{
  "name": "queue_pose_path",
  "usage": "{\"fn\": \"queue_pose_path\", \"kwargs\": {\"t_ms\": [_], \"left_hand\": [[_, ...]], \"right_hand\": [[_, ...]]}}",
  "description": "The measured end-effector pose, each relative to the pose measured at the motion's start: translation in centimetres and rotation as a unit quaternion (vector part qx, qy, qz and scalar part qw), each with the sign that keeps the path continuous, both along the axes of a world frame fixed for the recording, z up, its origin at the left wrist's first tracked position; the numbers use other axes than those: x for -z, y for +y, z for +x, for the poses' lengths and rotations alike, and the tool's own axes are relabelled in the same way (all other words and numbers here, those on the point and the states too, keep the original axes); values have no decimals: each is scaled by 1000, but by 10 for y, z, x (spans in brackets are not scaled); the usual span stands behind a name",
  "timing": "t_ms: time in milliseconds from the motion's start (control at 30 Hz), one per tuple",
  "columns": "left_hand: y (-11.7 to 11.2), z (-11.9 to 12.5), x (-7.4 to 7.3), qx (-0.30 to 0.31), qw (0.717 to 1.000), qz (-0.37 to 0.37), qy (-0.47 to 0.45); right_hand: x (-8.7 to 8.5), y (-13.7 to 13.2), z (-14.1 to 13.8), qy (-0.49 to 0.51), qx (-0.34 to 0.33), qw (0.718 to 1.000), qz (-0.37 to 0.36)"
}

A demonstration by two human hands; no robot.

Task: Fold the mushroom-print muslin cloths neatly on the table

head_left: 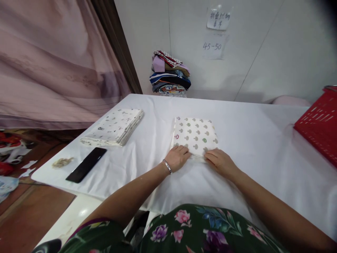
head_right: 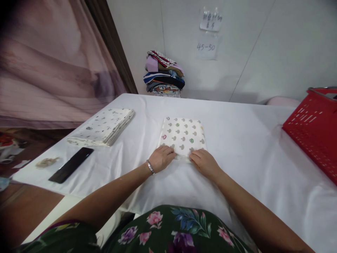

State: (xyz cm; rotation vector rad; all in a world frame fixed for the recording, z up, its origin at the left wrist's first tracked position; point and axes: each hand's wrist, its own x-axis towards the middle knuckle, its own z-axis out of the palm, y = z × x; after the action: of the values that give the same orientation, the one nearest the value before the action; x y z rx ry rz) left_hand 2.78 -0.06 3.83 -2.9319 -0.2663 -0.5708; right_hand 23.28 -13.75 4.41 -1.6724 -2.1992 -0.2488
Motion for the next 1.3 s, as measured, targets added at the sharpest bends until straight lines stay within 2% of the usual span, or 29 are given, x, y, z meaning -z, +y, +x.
{"fn": "queue_pose_path", "kwargs": {"t_ms": [133, 267, 467, 600, 867, 1133, 1300], "left_hand": [[1, -1, 2, 6, 1000, -12, -15], [0, -2, 1, -18, 998, -45, -34], [-6, 4, -3, -39, 997, -69, -18], [-11, 12, 0, -71, 996, -56, -17], [-9, 16, 4, -64, 998, -8, -29], [-7, 3, 15, -49, 999, -5, -18], [-5, -15, 13, -61, 997, -19, -37]], "right_hand": [[4, 1, 2, -23, -5, 999, 29], [7, 3, 3, -35, -1, 998, 51], [10, 3, 2, 13, -5, 997, 73], [11, 2, 1, 27, -12, 996, 83], [4, 1, -4, 29, -27, 998, 41], [20, 1, -5, 28, -28, 996, 78], [22, -1, -7, 42, -24, 995, 92]]}}
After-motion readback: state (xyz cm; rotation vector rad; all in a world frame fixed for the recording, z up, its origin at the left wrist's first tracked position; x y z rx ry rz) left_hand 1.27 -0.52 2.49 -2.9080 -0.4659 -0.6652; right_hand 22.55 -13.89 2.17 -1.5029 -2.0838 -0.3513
